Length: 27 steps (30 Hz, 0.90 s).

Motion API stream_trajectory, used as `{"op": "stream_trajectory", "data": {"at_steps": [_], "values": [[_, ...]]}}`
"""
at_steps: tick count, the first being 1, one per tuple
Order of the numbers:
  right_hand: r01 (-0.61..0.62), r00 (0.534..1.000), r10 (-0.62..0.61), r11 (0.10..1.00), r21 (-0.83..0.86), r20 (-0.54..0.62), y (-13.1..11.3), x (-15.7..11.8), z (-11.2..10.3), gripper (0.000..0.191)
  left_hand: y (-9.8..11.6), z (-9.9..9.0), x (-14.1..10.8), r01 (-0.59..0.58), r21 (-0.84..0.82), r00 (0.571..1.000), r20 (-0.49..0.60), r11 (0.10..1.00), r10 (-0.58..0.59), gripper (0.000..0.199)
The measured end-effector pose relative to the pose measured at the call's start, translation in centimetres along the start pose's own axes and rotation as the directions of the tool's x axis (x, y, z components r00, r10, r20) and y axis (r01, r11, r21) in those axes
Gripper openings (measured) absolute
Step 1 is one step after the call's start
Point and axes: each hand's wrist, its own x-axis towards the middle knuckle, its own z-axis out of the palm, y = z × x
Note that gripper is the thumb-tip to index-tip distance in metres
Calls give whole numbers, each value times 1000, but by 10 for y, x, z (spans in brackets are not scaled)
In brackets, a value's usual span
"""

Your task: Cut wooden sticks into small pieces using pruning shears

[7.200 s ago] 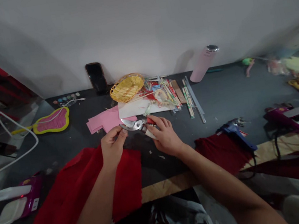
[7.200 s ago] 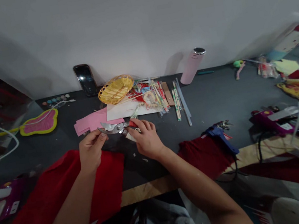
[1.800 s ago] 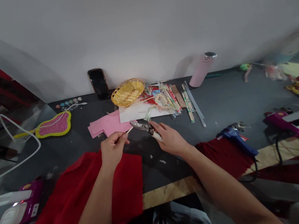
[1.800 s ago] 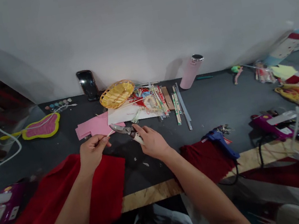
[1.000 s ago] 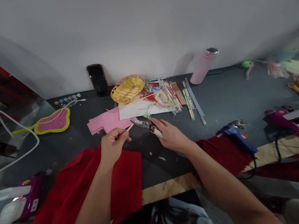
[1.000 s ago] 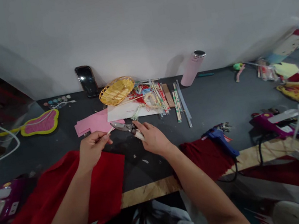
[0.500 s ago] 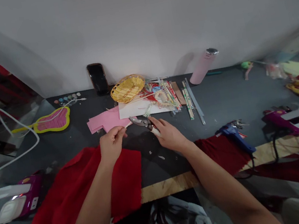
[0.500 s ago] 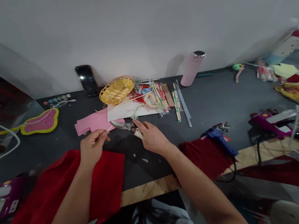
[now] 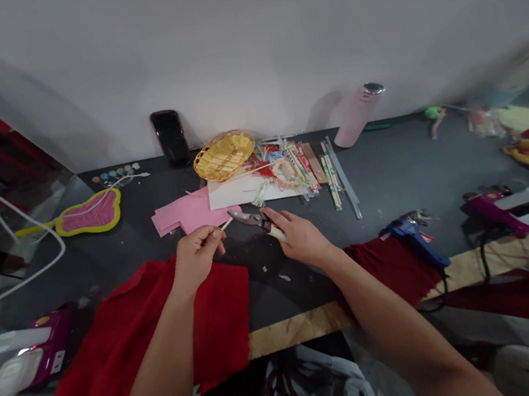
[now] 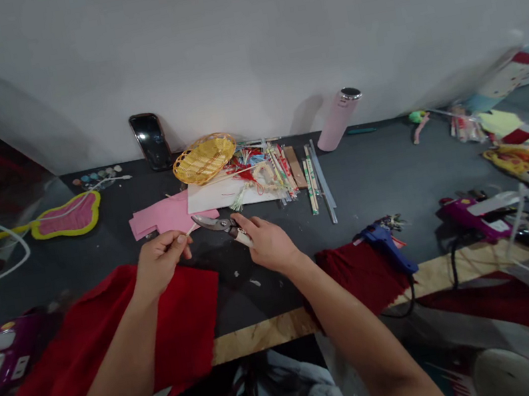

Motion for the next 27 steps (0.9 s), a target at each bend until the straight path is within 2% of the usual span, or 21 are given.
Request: {"op": "stream_trajectory", "data": {"at_steps": [7, 11, 17, 21, 27], "values": [[-78, 997, 78, 997, -16, -9, 0, 1, 10, 66, -11, 7, 2, -10, 187, 991, -132, 982, 35, 23], [-25, 999, 26, 1000, 12, -27, 4, 2, 12, 69, -8, 10, 0, -9, 205, 979, -196, 979, 50, 20], [81, 997, -81, 994, 76, -8, 7, 1, 7, 65, 5, 5, -3, 2, 34, 994, -110, 999, 1, 22], [57, 998, -57, 997, 56, -4, 8, 0, 3, 66, 6, 3, -3, 39, -40, 999, -35, 998, -41, 22], [13, 1000, -15, 999, -49, -27, 6, -1, -2, 72, 3, 2, -3, 42, -80, 999, -9, 996, -43, 23]]}}
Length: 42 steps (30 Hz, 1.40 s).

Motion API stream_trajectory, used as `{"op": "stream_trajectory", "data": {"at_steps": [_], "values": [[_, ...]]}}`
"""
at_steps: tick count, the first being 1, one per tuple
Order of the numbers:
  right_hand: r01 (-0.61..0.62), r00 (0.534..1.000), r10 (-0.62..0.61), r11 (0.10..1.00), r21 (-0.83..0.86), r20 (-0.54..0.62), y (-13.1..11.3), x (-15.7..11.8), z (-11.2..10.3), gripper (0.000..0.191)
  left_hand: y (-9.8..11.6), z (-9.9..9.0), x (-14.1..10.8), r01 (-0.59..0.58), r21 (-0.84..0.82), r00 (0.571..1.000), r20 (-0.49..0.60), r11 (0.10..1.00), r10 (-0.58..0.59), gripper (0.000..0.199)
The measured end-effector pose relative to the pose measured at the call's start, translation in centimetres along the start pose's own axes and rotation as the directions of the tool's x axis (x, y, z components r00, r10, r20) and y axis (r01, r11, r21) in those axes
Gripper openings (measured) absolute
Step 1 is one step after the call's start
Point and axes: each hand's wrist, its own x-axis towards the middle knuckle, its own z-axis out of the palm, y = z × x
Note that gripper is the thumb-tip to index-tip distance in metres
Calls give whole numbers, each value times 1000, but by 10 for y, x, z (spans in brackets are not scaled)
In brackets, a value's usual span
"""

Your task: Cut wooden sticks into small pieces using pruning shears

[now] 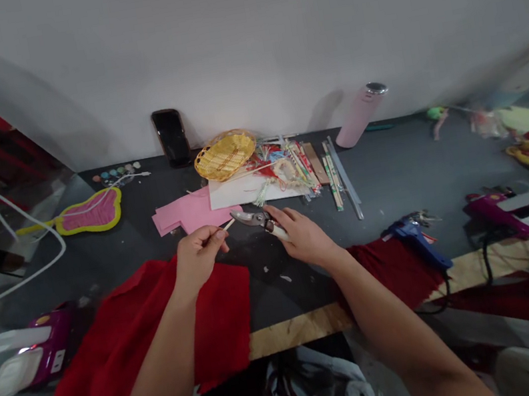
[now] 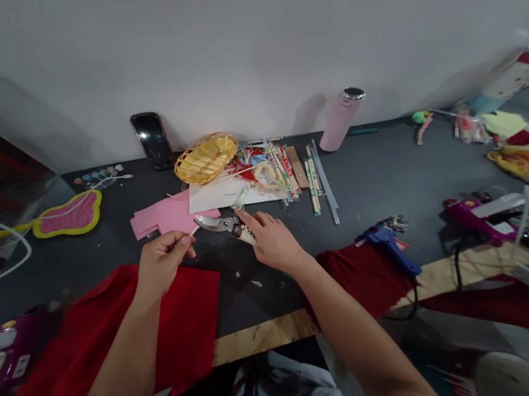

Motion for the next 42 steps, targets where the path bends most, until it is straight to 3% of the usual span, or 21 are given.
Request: {"op": "stream_trajectory", "data": {"at_steps": [4, 8, 21, 35, 42], "values": [[-15, 998, 11, 998, -69, -60, -2, 0, -1, 80, -4, 3, 1, 13, -117, 1000, 18, 993, -11, 23], [27, 998, -28, 1000, -9, -59, 0, 0, 2, 75, -6, 6, 1, 30, -200, 999, 39, 979, -23, 24], [30, 995, -30, 1000, -4, -92, -2, -1, 2, 72, -6, 6, 1, -1, -96, 1000, 23, 995, 3, 24], [87, 993, -74, 986, 145, -91, 0, 0, 5, 67, -5, 5, 1, -3, -85, 1000, 21, 996, 5, 24], [61, 998, -57, 993, 101, -35, -1, -1, 4, 70, -3, 7, 0, -5, -87, 1000, 16, 996, 6, 23]]}}
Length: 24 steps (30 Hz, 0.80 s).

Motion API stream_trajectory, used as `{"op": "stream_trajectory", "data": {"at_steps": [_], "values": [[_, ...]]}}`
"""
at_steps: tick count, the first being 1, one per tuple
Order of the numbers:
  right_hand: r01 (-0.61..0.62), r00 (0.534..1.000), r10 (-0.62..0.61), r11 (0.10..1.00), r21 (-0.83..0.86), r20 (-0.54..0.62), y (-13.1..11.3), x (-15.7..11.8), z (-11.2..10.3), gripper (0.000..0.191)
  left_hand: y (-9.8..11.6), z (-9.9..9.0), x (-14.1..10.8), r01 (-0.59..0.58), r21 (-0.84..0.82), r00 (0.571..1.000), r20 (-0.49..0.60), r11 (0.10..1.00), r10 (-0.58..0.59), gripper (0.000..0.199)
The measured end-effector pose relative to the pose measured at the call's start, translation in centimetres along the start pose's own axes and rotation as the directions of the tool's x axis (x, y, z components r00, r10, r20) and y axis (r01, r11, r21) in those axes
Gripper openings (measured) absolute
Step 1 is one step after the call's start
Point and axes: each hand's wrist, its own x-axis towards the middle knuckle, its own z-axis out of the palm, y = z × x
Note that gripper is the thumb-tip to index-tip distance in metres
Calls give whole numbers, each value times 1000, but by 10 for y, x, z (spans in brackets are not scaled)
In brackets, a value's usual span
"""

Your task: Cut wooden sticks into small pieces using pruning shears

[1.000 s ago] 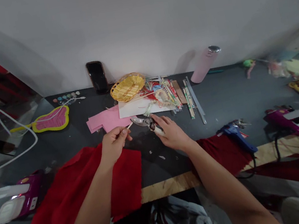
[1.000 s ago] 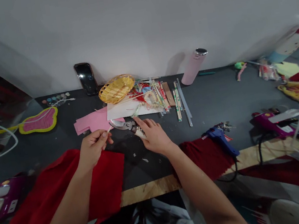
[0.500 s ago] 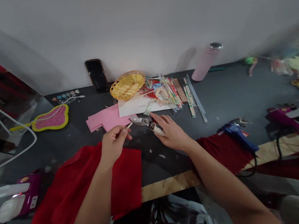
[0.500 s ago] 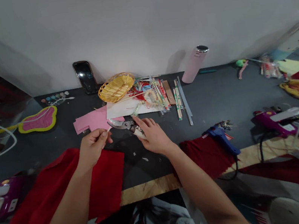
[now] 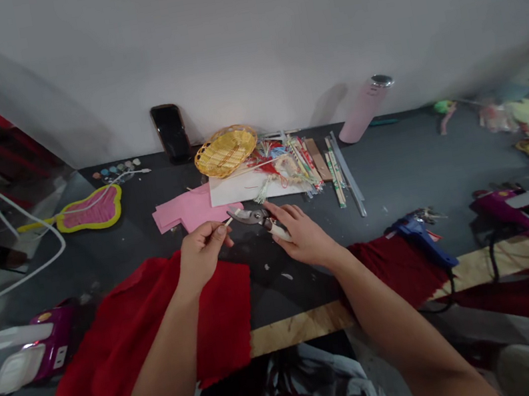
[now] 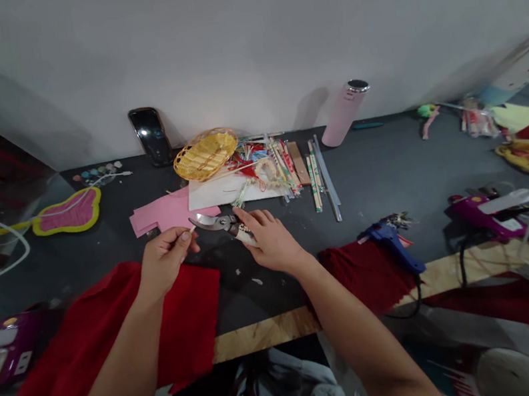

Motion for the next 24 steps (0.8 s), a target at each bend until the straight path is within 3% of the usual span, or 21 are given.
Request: {"op": "stream_trajectory", "data": {"at_steps": [24], "values": [[2, 1000, -1, 999, 43, -26, 0, 0, -1, 66, -1, 0, 0, -10, 22, 1000, -17, 1000, 11, 23]]}}
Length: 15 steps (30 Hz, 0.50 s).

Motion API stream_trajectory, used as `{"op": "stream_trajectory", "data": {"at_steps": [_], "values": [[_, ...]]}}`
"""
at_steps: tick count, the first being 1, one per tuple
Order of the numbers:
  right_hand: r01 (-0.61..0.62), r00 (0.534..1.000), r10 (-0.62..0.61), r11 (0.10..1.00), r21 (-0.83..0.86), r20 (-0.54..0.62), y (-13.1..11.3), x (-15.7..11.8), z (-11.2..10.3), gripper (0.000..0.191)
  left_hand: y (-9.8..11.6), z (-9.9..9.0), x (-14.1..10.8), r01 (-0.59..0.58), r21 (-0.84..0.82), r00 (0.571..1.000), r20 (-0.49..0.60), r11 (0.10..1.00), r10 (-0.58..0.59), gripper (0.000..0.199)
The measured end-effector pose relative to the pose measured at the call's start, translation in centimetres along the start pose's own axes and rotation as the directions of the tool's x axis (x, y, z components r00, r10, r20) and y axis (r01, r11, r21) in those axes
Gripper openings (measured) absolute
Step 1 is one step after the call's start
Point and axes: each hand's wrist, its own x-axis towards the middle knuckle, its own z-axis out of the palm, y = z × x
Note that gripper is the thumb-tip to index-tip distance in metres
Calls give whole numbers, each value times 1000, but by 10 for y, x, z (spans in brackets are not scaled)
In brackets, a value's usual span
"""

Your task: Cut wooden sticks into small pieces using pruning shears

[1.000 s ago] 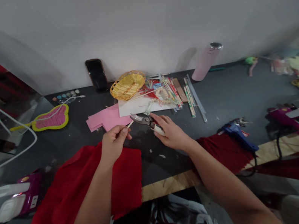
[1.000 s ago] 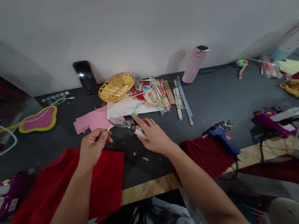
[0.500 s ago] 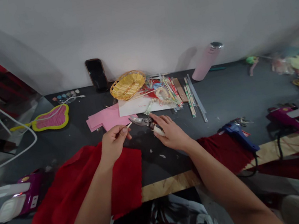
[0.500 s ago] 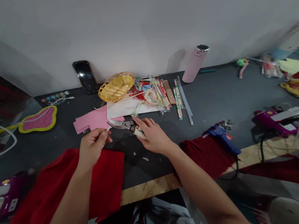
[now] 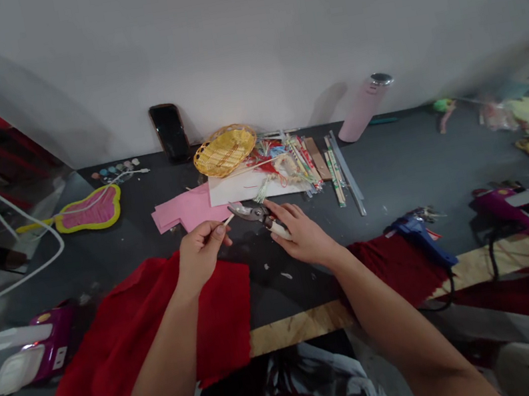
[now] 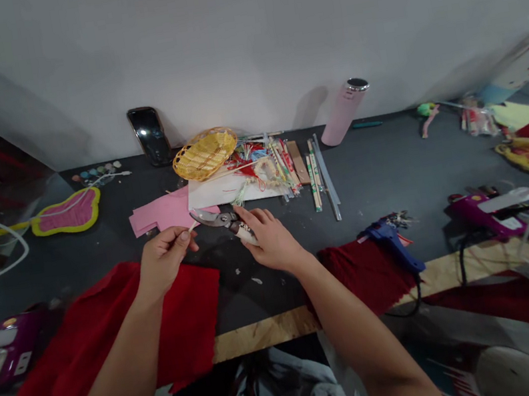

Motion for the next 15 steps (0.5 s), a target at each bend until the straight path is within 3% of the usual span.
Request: {"op": "stream_trajectory", "data": {"at_steps": [8, 15], "values": [[29, 1000, -29, 999, -21, -7, -2, 1, 0, 64, 5, 0, 0, -16, 74, 1000, -15, 997, 17, 24], [-49, 999, 49, 999, -24, 1, -12, 0, 4, 60, 5, -2, -1, -23, 98, 998, -49, 995, 27, 23]]}}
